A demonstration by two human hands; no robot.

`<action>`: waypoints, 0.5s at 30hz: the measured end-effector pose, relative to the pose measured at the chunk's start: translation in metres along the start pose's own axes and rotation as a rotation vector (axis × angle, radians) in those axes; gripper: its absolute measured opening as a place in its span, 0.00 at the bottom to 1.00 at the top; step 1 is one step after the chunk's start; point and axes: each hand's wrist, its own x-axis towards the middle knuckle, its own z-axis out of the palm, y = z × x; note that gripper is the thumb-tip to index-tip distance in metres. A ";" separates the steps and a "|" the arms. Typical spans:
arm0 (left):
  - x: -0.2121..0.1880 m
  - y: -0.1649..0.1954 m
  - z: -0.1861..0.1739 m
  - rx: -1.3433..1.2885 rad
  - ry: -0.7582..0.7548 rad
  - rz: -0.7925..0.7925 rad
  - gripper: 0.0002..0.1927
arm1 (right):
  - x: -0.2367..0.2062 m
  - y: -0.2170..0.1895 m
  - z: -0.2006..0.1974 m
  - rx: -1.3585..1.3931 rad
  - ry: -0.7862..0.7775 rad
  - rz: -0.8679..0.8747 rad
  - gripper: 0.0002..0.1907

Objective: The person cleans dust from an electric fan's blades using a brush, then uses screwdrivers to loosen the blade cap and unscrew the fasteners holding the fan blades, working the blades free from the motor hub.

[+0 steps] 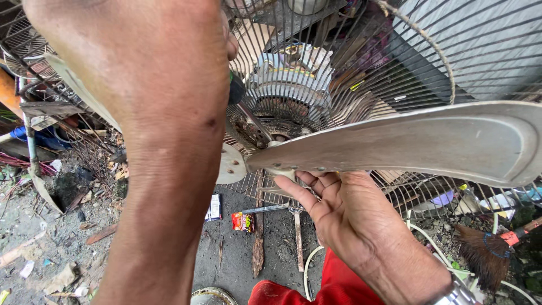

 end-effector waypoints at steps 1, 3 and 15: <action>-0.002 0.001 0.001 0.101 0.036 0.085 0.07 | -0.001 0.000 -0.001 -0.013 0.034 0.007 0.13; -0.004 0.004 0.003 0.253 0.101 0.242 0.09 | -0.002 0.000 -0.003 -0.037 0.096 0.020 0.14; 0.029 0.011 -0.001 -0.344 -0.257 -0.196 0.08 | 0.014 -0.006 0.005 -0.024 0.045 -0.046 0.16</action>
